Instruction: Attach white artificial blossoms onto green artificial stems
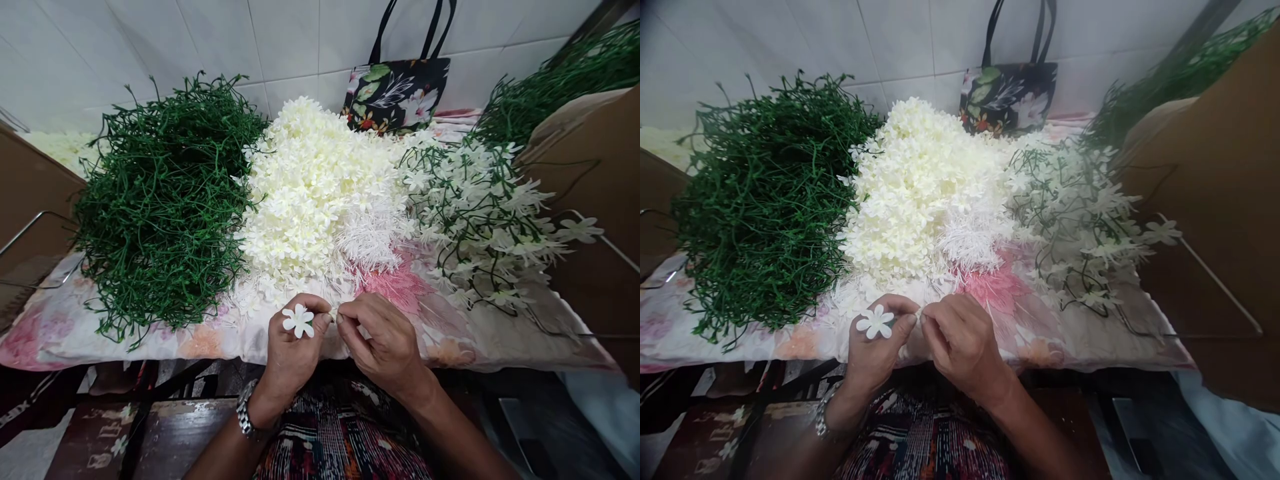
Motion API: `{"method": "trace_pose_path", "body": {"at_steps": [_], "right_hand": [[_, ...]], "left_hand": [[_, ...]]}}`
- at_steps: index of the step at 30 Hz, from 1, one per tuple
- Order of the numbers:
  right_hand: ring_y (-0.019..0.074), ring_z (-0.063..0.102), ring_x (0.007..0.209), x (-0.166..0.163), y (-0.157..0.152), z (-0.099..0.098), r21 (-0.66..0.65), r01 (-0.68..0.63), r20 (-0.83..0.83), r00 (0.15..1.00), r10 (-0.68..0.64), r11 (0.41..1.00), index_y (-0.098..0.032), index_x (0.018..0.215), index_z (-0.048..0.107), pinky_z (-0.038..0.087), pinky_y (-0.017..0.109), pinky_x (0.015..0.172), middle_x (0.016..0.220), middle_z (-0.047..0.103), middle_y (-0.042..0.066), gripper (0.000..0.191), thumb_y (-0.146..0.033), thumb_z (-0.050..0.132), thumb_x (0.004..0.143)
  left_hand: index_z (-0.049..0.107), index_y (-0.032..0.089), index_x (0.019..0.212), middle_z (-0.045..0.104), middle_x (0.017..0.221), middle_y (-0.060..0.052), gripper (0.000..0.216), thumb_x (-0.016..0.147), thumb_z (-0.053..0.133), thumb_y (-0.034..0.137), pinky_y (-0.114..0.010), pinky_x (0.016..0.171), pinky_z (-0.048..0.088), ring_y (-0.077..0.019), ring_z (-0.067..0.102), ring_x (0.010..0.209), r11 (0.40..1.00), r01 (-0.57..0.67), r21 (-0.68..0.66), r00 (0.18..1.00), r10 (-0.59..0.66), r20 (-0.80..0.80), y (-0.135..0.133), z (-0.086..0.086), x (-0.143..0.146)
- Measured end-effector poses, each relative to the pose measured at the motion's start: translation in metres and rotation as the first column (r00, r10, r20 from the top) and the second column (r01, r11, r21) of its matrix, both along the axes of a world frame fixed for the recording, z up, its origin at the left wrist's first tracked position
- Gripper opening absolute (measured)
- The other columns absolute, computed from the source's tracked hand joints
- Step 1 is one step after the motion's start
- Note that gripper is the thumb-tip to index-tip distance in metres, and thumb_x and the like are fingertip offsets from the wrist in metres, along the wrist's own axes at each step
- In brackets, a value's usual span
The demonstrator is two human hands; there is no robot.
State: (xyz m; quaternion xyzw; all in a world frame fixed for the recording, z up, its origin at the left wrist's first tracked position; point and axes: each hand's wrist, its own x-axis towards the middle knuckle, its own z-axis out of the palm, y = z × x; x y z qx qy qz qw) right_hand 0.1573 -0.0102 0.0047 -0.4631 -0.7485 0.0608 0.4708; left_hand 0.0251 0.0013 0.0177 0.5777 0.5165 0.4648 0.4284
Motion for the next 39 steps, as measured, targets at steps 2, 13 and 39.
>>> {"method": "trace_pose_path", "body": {"at_steps": [2, 13, 39], "right_hand": [[0.0125, 0.047, 0.055, -0.001, -0.001, -0.001, 0.006, -0.003, 0.019, 1.000, 0.002, 1.000, -0.017, 0.072, 0.054, 0.038, 0.026, 0.055, 0.056, 0.051, 0.000, 0.014, -0.007, 0.049, 0.082], [0.0172, 0.057, 0.078, 0.004, -0.003, 0.008, -0.161, -0.109, -0.082, 0.992, 0.097, 0.981, -0.016, 0.113, 0.049, 0.050, 0.031, 0.064, 0.094, 0.060, 0.009, 0.036, -0.034, 0.057, 0.082], [0.0083, 0.053, 0.058, -0.002, -0.003, 0.020, -0.191, -0.162, -0.249, 0.962, 0.112, 0.968, -0.018, 0.079, 0.057, 0.042, 0.020, 0.054, 0.064, 0.058, -0.003, 0.008, -0.013, 0.054, 0.084]], "left_hand": [[0.060, 0.016, 0.066, 0.060, 0.060, 0.002, 0.006, 0.071, 0.058, 0.017, -0.020, 0.054, 0.044, -0.0107, 0.055, 0.057, 0.999, -0.007, -0.045, 0.999, 0.008, 0.040, -0.001, -0.002, 0.000], [0.061, 0.015, 0.062, 0.040, 0.042, 0.008, 0.016, 0.063, 0.072, 0.025, -0.017, 0.038, 0.024, -0.0036, 0.030, 0.038, 0.945, 0.051, -0.322, 0.862, 0.121, 0.493, -0.004, -0.005, -0.005], [0.052, 0.022, 0.106, 0.063, 0.073, 0.001, 0.021, 0.084, 0.051, 0.024, -0.020, 0.056, 0.041, -0.0106, 0.053, 0.063, 0.894, 0.334, -0.299, 0.929, -0.257, 0.268, -0.011, -0.003, -0.025]]}}
